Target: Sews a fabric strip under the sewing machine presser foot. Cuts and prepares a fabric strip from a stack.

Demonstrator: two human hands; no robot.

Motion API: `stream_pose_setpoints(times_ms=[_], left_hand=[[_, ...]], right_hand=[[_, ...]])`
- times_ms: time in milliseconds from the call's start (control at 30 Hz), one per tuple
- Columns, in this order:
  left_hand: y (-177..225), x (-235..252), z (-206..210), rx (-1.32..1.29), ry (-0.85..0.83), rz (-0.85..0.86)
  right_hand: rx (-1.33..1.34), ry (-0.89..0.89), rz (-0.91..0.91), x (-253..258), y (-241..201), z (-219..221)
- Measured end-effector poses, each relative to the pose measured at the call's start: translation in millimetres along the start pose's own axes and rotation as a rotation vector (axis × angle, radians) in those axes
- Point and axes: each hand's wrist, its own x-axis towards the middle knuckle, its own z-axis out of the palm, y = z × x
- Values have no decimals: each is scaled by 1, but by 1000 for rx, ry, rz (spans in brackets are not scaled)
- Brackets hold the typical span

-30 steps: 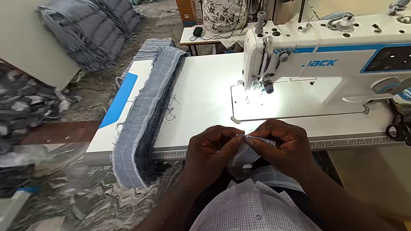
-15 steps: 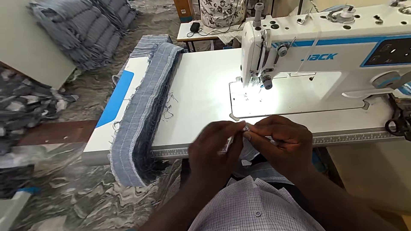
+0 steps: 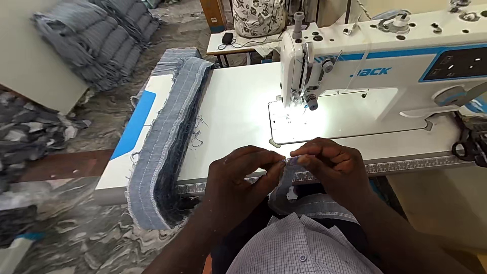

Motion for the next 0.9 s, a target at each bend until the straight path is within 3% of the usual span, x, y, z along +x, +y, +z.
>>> stream_pose_setpoints(times_ms=[267,367,533,767,833,900], left_hand=[[11,-2,4,-457,-15,-385],[6,-1,2,-585,-15,-404],[5,-1,3,-762,-22,-424],[7,2,3,-1044,-74,-472],[8,2,6,-1059,-68,-463],[12,0,11,-912,-5,-401]], right_hand=[[151,88,116,2,-11,5],[180,67,173,5,-16,4],[133,37,116,5,-16,3],[479,20,203,-1,-13,2],[601,30,268,-2,-11,4],[572,94,270,-2,-12,7]])
